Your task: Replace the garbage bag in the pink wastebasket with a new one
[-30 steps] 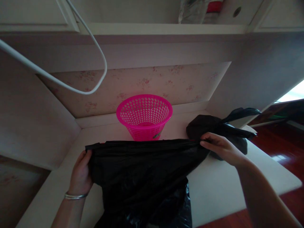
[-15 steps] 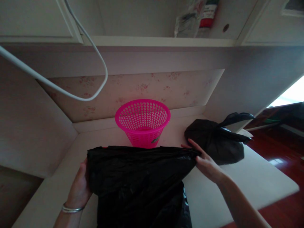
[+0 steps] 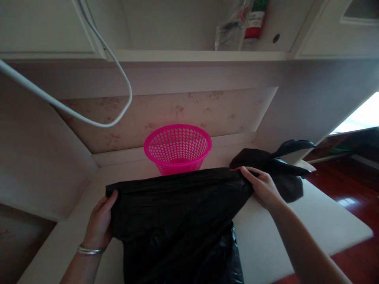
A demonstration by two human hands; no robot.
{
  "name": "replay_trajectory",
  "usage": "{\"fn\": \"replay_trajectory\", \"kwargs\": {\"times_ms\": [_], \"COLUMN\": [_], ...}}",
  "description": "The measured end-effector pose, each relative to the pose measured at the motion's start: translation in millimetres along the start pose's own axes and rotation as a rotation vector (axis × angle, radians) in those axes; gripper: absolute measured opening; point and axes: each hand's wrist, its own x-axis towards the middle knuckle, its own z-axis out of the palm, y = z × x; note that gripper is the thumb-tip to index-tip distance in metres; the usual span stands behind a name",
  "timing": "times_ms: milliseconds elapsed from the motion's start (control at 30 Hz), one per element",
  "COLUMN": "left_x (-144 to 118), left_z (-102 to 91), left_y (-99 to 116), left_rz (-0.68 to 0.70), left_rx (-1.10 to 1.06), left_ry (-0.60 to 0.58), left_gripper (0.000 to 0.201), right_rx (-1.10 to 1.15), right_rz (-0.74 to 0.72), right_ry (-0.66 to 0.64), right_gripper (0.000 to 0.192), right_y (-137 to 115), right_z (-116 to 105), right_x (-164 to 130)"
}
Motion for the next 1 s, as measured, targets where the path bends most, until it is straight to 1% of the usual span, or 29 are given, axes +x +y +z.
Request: {"fn": "replay_trajectory", "kwargs": {"times_ms": [100, 200, 333, 400, 467, 533, 600, 633, 667, 700, 733, 767, 833, 867, 900, 933, 1000], "left_x": [-3.9, -5.3, -3.4, -1.8, -0.3, 0.5, 0.1, -0.6, -1.6, -2.8, -4.2, -5.8, -9.7, -12.1, -15.2, -18.9, -29.1], "left_z": [3.6, 7.6, 11.3, 12.3, 11.5, 7.4, -0.2, -4.7, -9.0, -12.6, -15.1, -16.4, -15.4, -13.4, -10.7, -7.6, -0.6], "left_y": [3.7, 9.4, 14.7, 16.0, 15.3, 10.1, -2.1, -10.8, -20.5, -30.3, -39.0, -45.7, -49.8, -46.7, -40.7, -32.5, -14.1], "left_rz": [-0.02, -0.023, -0.02, -0.027, -0.012, 0.045, 0.109, 0.103, 0.071, 0.01, -0.059, -0.094, -0.132, -0.133, -0.127, -0.112, -0.079], "left_rx": [-0.008, -0.007, -0.002, 0.001, -0.008, -0.045, -0.09, -0.092, -0.07, -0.02, 0.056, 0.128, 0.23, 0.242, 0.233, 0.212, 0.164], "left_ry": [0.009, 0.017, -0.002, 0.008, 0.007, -0.09, -0.217, -0.258, -0.27, -0.254, -0.26, -0.271, -0.268, -0.246, -0.218, -0.188, -0.132], "left_gripper": [0.006, 0.006, 0.006, 0.005, 0.007, 0.023, 0.047, 0.059, 0.066, 0.069, 0.068, 0.065, 0.057, 0.052, 0.048, 0.045, 0.041], "right_rx": [0.043, 0.056, 0.067, 0.056, 0.077, 0.152, 0.23, 0.239, 0.217, 0.155, 0.063, -0.036, -0.219, -0.284, -0.33, -0.356, -0.343], "right_rz": [0.008, 0.01, -0.019, -0.033, -0.056, -0.092, -0.099, -0.078, -0.039, 0.013, 0.058, 0.092, 0.12, 0.108, 0.087, 0.064, 0.018], "right_ry": [0.009, -0.023, -0.025, -0.013, -0.033, -0.126, -0.26, -0.316, -0.349, -0.361, -0.383, -0.425, -0.526, -0.559, -0.557, -0.52, -0.38], "right_gripper": [0.038, 0.036, 0.037, 0.037, 0.039, 0.052, 0.069, 0.074, 0.073, 0.067, 0.062, 0.056, 0.047, 0.044, 0.043, 0.044, 0.048], "right_y": [-3.7, -6.2, -10.6, -14.5, -16.2, -10.4, 6.1, 17.6, 30.1, 42.2, 52.5, 59.9, 63.6, 60.1, 53.8, 45.6, 27.0], "right_z": [-0.4, -1.6, -2.0, -2.4, -4.1, -7.3, -10.5, -11.4, -11.5, -10.7, -9.2, -7.1, -2.0, 0.5, 2.8, 5.0, 9.8], "right_x": [0.3, 2.2, 5.7, 6.3, 5.0, 1.0, -5.9, -10.1, -14.4, -18.6, -22.2, -25.1, -28.3, -28.9, -29.2, -29.4, -31.6]}}
